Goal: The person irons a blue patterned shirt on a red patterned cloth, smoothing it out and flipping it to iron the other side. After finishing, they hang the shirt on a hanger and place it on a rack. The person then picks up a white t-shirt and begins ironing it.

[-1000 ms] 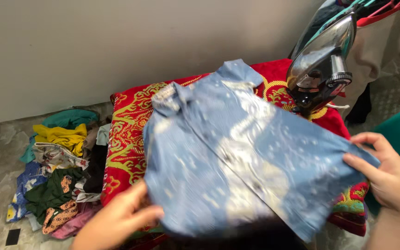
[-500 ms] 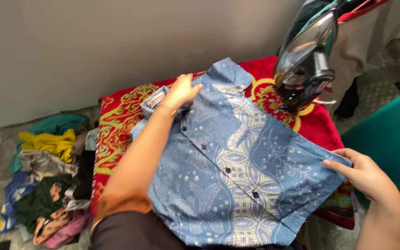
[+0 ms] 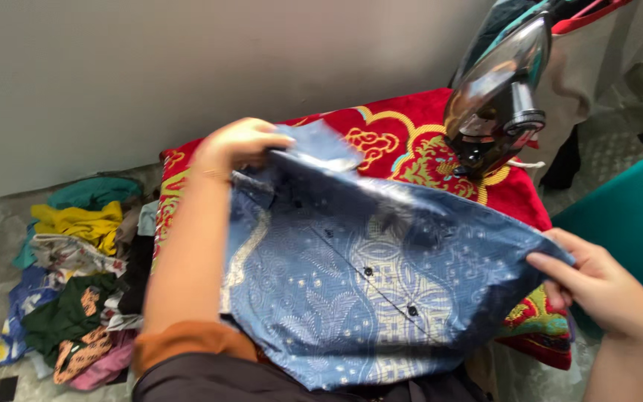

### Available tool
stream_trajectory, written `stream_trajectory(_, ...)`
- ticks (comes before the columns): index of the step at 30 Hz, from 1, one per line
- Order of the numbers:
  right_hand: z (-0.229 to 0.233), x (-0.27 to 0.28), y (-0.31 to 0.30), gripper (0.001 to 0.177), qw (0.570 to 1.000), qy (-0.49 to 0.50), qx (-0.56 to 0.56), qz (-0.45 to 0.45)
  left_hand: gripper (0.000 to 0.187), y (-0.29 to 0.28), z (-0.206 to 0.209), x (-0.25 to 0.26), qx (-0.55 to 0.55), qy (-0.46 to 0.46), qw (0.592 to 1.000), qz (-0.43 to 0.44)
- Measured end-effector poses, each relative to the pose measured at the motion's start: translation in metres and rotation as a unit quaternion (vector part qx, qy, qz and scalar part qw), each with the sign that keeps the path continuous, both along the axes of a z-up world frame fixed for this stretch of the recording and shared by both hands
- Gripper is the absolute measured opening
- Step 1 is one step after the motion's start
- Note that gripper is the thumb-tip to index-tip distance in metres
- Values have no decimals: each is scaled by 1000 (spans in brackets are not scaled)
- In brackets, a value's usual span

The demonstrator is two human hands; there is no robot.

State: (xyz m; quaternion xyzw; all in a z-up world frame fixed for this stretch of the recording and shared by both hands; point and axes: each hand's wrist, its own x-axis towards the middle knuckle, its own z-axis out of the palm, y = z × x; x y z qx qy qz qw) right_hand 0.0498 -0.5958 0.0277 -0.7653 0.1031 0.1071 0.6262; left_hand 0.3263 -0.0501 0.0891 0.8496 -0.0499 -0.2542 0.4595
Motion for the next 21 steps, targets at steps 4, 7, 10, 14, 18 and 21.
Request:
stream_trajectory(4,42,18,27,13,995,-90,42,-28,23,77,79,-82,-151,-70,984,69)
stream_trajectory(7,82,42,66,17,983,-144,116,-9,26,116,116,-124,-256,-112,955,104)
stream_trajectory(10,120,74,115,8,980,-162,106,-50,35,133,143,-119,-125,-75,981,130)
stream_trajectory(14,153,122,157,13,935,-327,137,17,32,136,148,-91,-170,-182,958,140)
stream_trajectory(18,169,153,160,27,883,-458,101,-15,18,147,144,-43,-299,-389,857,159)
stream_trajectory(21,172,177,135,15,847,-501,174,18,28,168,144,-44,-231,-562,767,206)
